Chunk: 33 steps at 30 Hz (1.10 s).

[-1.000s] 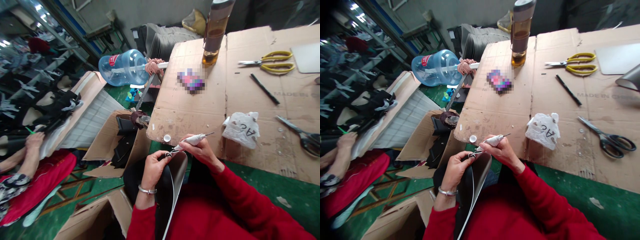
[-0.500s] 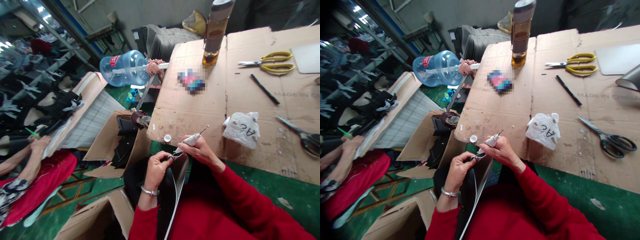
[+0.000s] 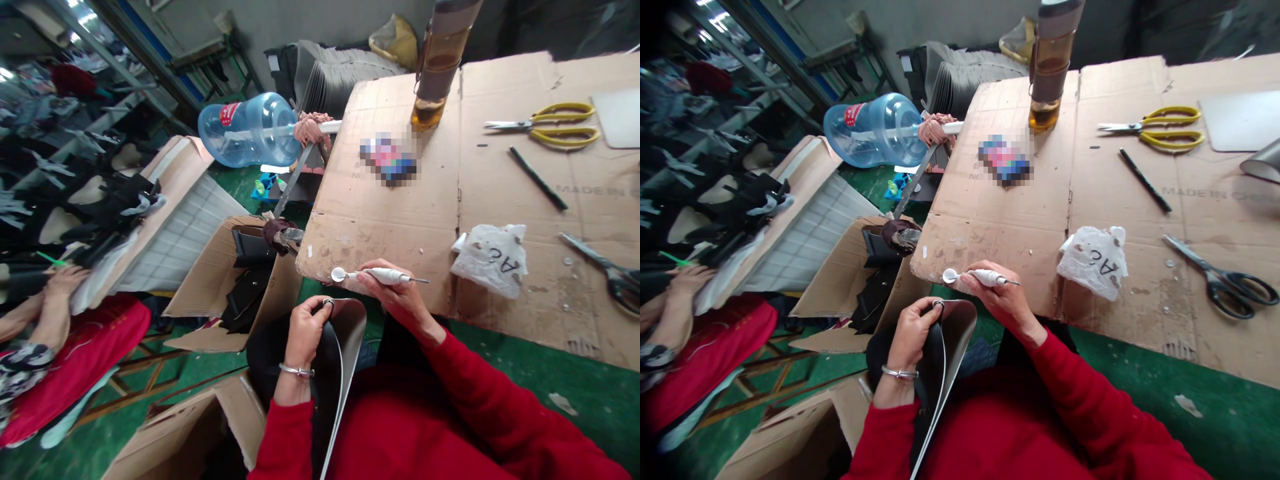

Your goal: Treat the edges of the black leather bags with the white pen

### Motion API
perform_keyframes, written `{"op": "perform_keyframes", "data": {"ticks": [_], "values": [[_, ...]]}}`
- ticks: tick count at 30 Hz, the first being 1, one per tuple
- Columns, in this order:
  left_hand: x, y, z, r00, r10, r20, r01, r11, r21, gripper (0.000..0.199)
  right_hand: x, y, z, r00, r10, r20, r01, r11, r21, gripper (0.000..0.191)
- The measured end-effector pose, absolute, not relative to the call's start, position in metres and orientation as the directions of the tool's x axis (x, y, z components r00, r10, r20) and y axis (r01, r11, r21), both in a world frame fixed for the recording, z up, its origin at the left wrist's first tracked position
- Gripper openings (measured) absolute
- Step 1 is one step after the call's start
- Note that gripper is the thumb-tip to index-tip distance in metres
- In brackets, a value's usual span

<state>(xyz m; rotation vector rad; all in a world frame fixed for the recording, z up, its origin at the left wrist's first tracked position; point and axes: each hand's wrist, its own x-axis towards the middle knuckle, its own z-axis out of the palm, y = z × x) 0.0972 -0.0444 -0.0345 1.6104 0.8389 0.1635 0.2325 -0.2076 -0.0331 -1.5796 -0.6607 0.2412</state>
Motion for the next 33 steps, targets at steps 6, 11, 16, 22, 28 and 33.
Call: {"op": "perform_keyframes", "data": {"ticks": [6, 11, 16, 22, 28, 33], "values": [[0.097, -0.039, -0.040, 0.740, 0.565, -0.365, 0.420, 0.036, 0.907, 0.017, 0.234, -0.208, -0.039, 0.795, 0.543, 0.269, 0.341, -0.034, -0.939, 0.020], [0.101, -0.029, -0.040, 0.719, 0.560, -0.412, 0.403, 0.148, 0.903, 0.018, 0.234, -0.207, -0.040, 0.785, 0.564, 0.257, 0.348, -0.058, -0.936, 0.021], [0.108, -0.025, -0.039, 0.718, 0.462, -0.520, 0.406, 0.330, 0.852, 0.028, 0.233, -0.207, -0.037, 0.790, 0.553, 0.267, 0.360, -0.064, -0.931, 0.019], [0.110, -0.028, -0.039, 0.716, 0.404, -0.569, 0.416, 0.407, 0.813, 0.037, 0.232, -0.206, -0.036, 0.814, 0.525, 0.251, 0.328, -0.059, -0.943, 0.018], [0.109, -0.032, -0.035, 0.729, 0.364, -0.579, 0.417, 0.435, 0.798, 0.039, 0.233, -0.211, -0.036, 0.802, 0.571, 0.175, 0.184, 0.042, -0.982, 0.023], [0.109, -0.033, -0.034, 0.732, 0.334, -0.594, 0.436, 0.440, 0.785, 0.041, 0.236, -0.216, -0.038, 0.729, 0.666, 0.157, 0.185, 0.030, -0.982, 0.028]]}}
